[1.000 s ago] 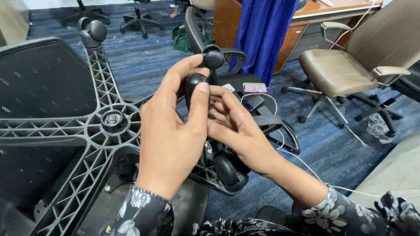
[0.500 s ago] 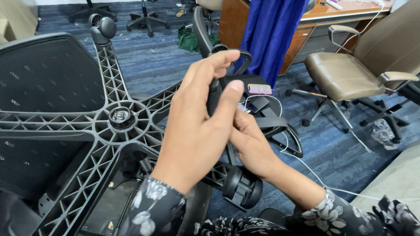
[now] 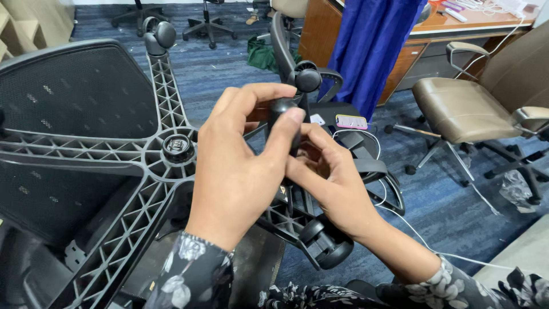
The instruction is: The person uses a black rubber mallet to tap and secure a caster wheel into the base of an overturned office chair. They repeatedly strike the wheel hub to ensure it is firmly seated in the base socket.
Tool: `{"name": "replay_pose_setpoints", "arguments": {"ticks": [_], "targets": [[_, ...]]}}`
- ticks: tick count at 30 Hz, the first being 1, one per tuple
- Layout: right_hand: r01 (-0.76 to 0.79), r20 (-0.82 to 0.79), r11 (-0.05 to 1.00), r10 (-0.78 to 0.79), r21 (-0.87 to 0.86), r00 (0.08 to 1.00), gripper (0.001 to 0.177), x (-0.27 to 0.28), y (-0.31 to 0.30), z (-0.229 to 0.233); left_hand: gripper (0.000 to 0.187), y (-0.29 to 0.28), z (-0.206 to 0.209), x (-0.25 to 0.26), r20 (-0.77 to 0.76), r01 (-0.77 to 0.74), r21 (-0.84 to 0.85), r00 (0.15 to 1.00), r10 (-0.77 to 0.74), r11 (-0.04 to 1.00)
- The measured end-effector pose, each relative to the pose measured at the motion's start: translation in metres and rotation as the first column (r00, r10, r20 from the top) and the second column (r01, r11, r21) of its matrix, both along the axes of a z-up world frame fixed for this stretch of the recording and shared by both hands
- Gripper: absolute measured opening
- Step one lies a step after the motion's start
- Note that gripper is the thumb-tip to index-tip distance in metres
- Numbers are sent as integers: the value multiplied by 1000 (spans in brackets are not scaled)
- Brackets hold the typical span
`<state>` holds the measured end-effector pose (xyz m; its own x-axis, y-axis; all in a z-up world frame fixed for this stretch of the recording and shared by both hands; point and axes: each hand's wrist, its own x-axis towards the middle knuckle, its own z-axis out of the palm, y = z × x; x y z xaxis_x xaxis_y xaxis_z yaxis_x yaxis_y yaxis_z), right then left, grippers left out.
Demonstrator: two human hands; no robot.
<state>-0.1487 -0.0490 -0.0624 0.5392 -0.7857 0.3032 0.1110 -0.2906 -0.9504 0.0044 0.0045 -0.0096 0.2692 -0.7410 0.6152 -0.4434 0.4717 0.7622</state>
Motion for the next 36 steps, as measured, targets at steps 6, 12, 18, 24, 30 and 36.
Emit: {"name": "replay_pose_setpoints", "arguments": {"ticks": [6, 12, 18, 24, 30, 36], "targets": [[-46, 27, 999, 47, -29, 999, 52, 6, 2, 7, 40, -2, -2, -2, 21, -131, 62, 991, 130, 989], [-119, 24, 993, 119, 10, 993, 51, 8, 6, 5, 30, 13, 1, 1, -147, 213, 6, 967, -210, 977], [93, -85, 996, -92, 10, 992, 37, 8, 1, 4, 31, 16, 5, 8, -87, 210, 25, 974, -207, 977], [9, -31, 980, -15, -198, 999, 51, 10, 14, 12, 25, 16, 6, 12, 42, 16, 38, 999, -17, 999], [55, -41, 996, -58, -77, 997, 44, 15, 17, 13, 32, 11, 4, 5, 71, -88, 53, 994, 84, 995], [-37, -29, 995, 35, -89, 999, 43, 10, 10, 5, 35, 10, 7, 6, 79, 7, -34, 997, -4, 999]]}}
